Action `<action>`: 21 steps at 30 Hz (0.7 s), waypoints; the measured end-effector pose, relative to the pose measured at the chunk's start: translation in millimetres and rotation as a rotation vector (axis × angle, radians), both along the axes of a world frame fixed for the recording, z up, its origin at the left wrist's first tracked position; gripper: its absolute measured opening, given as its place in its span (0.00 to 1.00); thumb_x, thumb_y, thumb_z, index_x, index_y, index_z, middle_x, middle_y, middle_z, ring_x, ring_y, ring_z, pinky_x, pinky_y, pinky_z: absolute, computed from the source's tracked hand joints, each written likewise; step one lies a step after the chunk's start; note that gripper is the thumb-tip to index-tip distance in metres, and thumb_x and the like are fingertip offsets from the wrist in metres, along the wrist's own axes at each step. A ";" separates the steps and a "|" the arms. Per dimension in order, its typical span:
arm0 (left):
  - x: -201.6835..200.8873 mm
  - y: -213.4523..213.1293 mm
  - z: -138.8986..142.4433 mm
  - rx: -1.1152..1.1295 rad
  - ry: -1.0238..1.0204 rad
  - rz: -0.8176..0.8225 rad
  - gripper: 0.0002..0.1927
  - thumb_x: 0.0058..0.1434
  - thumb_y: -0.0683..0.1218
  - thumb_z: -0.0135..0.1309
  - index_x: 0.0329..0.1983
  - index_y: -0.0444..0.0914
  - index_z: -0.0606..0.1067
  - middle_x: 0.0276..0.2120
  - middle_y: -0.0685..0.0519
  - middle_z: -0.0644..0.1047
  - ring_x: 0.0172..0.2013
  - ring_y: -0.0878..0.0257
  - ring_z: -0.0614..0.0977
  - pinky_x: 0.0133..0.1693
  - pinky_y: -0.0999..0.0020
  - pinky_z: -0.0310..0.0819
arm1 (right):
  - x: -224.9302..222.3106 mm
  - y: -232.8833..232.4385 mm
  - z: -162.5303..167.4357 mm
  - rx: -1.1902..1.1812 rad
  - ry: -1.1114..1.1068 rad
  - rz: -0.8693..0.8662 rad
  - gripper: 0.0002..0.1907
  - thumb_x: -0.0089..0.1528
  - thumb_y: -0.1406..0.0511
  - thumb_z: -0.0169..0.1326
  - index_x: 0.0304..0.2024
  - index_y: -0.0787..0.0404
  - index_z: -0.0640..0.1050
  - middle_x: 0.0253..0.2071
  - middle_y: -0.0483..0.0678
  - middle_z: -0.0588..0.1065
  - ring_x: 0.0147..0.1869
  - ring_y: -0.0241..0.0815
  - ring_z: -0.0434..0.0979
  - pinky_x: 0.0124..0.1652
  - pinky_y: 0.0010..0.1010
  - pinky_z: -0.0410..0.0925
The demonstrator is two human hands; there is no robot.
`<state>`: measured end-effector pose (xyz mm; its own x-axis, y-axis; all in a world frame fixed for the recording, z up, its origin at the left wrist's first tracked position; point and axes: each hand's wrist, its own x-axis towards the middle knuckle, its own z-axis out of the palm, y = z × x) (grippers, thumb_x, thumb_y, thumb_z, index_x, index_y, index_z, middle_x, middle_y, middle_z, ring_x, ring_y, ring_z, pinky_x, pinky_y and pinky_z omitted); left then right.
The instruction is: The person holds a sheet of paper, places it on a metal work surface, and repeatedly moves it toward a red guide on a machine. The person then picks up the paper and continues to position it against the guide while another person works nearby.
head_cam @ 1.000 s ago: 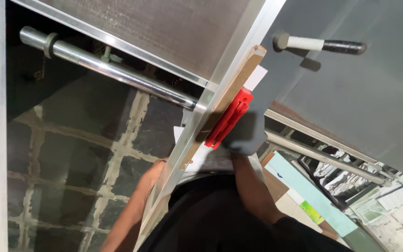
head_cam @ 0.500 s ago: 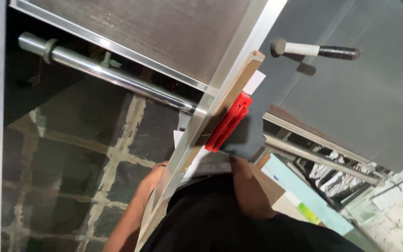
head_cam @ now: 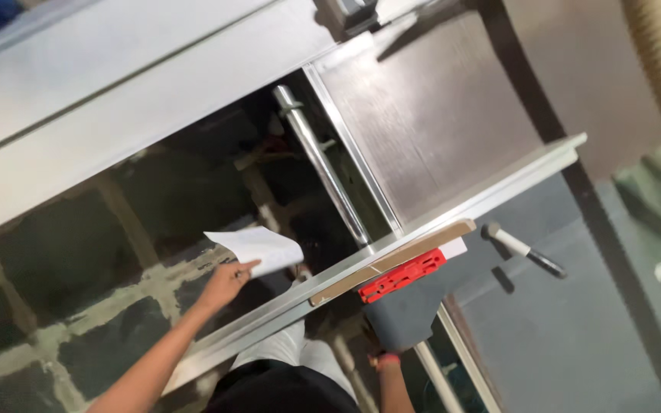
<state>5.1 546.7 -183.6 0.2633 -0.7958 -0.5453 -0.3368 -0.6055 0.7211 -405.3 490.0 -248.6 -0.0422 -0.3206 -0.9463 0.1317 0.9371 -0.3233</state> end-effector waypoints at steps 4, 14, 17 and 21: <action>7.5 39.4 54.5 -0.541 -0.323 0.140 0.16 0.63 0.45 0.55 0.54 0.44 0.81 0.32 0.43 0.80 0.31 0.58 0.79 0.36 0.63 0.72 | -34.7 30.6 27.9 -0.103 0.168 0.403 0.15 0.70 0.60 0.53 0.48 0.67 0.81 0.39 0.49 0.80 0.43 0.37 0.78 0.45 0.28 0.70; -72.7 165.8 226.0 -0.821 -0.444 0.252 0.16 0.61 0.41 0.59 0.53 0.45 0.83 0.20 0.48 0.74 0.21 0.58 0.68 0.28 0.63 0.63 | -50.9 98.7 96.9 -0.991 0.169 0.671 0.14 0.68 0.62 0.54 0.47 0.66 0.82 0.39 0.48 0.81 0.43 0.35 0.78 0.45 0.26 0.71; -103.1 191.8 258.7 -0.979 -0.388 0.143 0.16 0.59 0.39 0.59 0.50 0.44 0.84 0.21 0.51 0.76 0.21 0.62 0.70 0.28 0.64 0.64 | -20.7 100.6 147.7 -1.329 -0.123 0.614 0.22 0.69 0.58 0.53 0.58 0.69 0.75 0.56 0.50 0.76 0.62 0.41 0.74 0.61 0.32 0.65; -129.1 217.0 286.4 -1.039 -0.112 0.007 0.15 0.61 0.38 0.57 0.51 0.43 0.83 0.36 0.50 0.82 0.35 0.63 0.80 0.39 0.66 0.74 | 10.4 114.0 230.0 -1.332 -0.408 0.534 0.35 0.68 0.51 0.53 0.68 0.69 0.67 0.67 0.51 0.71 0.71 0.44 0.68 0.67 0.35 0.60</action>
